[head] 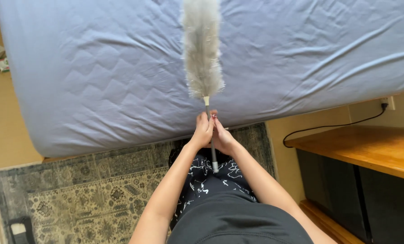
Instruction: The person uses a feather duster to wipe the surface of a bed covered with a grey sheet. They move around the bed, dusting the top surface and the edges, and occasionally pull the sheet taut with one hand while dusting with the other.
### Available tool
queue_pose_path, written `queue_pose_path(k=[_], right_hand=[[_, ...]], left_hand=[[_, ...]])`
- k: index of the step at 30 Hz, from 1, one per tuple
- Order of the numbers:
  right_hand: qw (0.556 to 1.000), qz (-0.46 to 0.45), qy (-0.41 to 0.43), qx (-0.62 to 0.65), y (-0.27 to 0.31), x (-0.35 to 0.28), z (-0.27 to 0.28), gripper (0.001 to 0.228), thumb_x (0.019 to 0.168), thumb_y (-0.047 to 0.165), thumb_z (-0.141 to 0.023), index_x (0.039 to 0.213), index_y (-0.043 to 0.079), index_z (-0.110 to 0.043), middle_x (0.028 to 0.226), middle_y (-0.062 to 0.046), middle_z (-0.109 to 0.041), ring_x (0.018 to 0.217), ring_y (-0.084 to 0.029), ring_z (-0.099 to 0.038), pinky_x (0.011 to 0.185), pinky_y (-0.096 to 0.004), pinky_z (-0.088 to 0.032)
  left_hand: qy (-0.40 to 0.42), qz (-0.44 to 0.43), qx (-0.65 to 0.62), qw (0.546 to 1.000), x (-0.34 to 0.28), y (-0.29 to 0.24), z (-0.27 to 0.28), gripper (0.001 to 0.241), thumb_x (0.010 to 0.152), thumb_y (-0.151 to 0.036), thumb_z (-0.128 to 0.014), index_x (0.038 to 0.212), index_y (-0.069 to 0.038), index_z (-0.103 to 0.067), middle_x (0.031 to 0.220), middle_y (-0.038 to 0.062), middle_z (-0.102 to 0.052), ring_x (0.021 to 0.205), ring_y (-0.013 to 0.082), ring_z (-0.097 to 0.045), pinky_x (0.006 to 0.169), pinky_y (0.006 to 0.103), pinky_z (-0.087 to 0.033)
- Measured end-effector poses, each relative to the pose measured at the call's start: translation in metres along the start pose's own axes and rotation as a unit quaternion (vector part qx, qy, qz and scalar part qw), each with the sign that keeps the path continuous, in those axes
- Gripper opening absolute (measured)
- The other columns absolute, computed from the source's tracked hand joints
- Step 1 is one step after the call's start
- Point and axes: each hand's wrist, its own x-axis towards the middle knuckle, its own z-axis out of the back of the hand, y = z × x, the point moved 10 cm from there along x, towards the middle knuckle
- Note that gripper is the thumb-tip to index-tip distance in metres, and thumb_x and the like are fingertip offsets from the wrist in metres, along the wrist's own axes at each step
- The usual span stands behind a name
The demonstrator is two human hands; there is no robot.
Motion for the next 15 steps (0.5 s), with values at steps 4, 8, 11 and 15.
queue_pose_path(k=[4,8,11,15], right_hand=[[0.999,0.041,0.000,0.010,0.002,0.041,0.044,0.060,0.099,0.068,-0.035,0.125,0.018,-0.057,0.099,0.002,-0.065,0.084,-0.012,-0.061,0.072,-0.034,-0.050],[0.992,0.097,-0.008,-0.074,0.028,0.057,0.065,0.061,0.108,0.065,-0.048,0.110,0.005,-0.064,0.071,0.002,-0.057,0.062,-0.011,-0.050,0.056,-0.028,-0.039],[0.965,0.167,-0.039,-0.198,0.052,0.041,0.071,0.046,0.104,0.047,-0.058,0.109,0.004,-0.072,0.072,0.003,-0.061,0.065,-0.008,-0.053,0.060,-0.025,-0.042],[0.874,0.279,-0.164,-0.362,0.063,0.043,0.105,0.035,0.103,0.032,-0.061,0.100,0.001,-0.078,0.074,-0.002,-0.068,0.067,-0.009,-0.057,0.064,-0.026,-0.048]], left_hand=[[0.012,-0.009,0.157,0.987,0.009,-0.066,0.004,0.054,0.106,-0.036,-0.046,0.152,-0.008,-0.041,0.130,0.016,-0.059,0.131,0.0351,-0.044,0.106,0.0506,-0.033],[-0.037,-0.018,0.173,0.984,0.017,-0.042,0.014,0.049,0.109,-0.039,-0.043,0.151,-0.014,-0.046,0.144,0.016,-0.054,0.140,0.0351,-0.040,0.114,0.0492,-0.029],[-0.008,0.031,0.216,0.976,0.019,0.022,0.015,0.050,0.108,-0.039,-0.041,0.151,-0.016,-0.047,0.142,0.012,-0.057,0.138,0.0348,-0.042,0.114,0.0494,-0.031],[-0.057,0.013,0.323,0.944,0.034,0.089,0.038,0.050,0.111,-0.043,-0.039,0.151,-0.014,-0.048,0.155,0.013,-0.048,0.143,0.0367,-0.038,0.120,0.0537,-0.034]])
